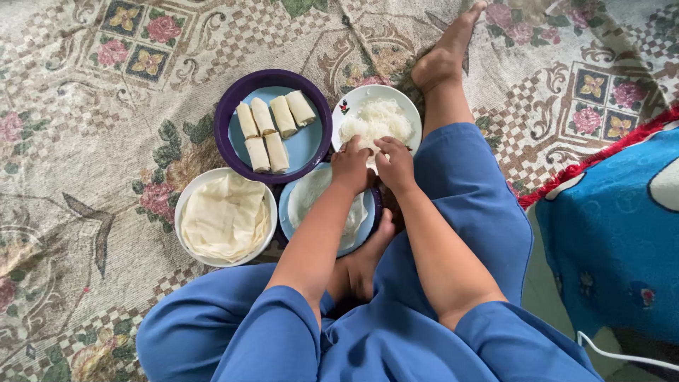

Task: Assembling and rolling spring rolls with rice filling while sitting on the floor.

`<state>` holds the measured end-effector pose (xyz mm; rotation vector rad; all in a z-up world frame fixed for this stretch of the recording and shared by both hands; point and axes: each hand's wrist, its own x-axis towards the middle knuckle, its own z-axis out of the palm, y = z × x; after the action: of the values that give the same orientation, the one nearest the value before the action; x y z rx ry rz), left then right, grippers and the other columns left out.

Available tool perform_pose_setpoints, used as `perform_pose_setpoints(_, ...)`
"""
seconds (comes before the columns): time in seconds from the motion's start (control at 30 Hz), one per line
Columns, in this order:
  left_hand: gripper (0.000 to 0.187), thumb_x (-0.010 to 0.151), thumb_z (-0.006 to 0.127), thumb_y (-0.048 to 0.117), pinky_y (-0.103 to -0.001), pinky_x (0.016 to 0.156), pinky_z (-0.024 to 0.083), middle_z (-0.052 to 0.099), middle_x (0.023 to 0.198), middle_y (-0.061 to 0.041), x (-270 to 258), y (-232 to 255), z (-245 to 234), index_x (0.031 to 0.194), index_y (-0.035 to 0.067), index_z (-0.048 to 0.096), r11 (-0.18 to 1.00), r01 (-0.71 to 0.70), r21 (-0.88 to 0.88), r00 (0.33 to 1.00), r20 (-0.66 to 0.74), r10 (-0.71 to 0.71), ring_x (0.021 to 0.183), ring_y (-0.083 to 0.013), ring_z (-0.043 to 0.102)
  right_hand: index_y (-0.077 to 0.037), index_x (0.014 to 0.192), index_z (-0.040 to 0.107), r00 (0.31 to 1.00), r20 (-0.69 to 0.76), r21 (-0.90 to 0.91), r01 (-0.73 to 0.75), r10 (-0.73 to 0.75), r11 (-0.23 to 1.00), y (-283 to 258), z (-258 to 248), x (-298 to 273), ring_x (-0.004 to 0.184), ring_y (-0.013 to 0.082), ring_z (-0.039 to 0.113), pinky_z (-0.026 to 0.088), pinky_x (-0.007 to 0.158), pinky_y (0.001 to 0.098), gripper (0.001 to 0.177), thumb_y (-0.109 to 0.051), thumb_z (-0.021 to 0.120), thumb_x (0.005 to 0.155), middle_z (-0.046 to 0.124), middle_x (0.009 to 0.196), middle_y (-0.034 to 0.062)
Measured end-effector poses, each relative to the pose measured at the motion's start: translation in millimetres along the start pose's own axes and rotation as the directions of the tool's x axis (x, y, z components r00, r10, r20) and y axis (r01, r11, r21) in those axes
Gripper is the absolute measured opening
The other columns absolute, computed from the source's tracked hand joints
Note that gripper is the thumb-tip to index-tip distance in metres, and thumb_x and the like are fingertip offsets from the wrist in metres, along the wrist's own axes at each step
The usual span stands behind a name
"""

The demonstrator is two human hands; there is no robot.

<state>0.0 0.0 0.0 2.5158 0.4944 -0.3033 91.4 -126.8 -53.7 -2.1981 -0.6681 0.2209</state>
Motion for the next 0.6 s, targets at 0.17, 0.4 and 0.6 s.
perform_pose_setpoints(0.17,0.036,0.098,0.048,0.026,-0.051,0.112,0.036,0.051,0.146,-0.005,1,4,2,0.129,0.019,0.066,0.985,-0.003,0.172,0.996,0.086,-0.012,0.137,-0.0309,0.048,-0.024,0.123,0.077,0.991,0.036,-0.158,-0.119,0.126,0.980,17,10,-2,0.121,0.0352,0.063,0.050,0.103,0.0505,0.039,-0.023,0.058,0.089,0.068,0.130,0.0063)
perform_pose_setpoints(0.4,0.044,0.091,0.047,0.029,-0.054,0.111,0.033,0.057,0.141,-0.004,16,-10,25,0.130,0.018,0.064,0.983,0.000,0.182,0.981,0.193,-0.036,0.135,-0.0313,0.051,-0.034,0.128,0.072,0.929,0.291,-0.550,-0.033,0.229,0.834,42,37,-3,0.123,0.0378,0.063,0.046,0.106,0.0555,0.046,-0.034,0.053,0.087,0.059,0.146,0.0022)
perform_pose_setpoints(0.6,0.052,0.091,0.054,0.029,-0.056,0.117,0.032,0.038,0.161,-0.002,0,-1,9,0.143,0.027,0.057,0.998,0.055,-0.029,0.987,0.150,-0.050,0.141,-0.0388,0.048,-0.015,0.134,0.071,0.981,0.164,-0.237,-0.064,0.105,0.969,29,18,-3,0.127,0.0417,0.061,0.051,0.105,0.0508,0.048,-0.021,0.065,0.087,0.062,0.142,0.0166)
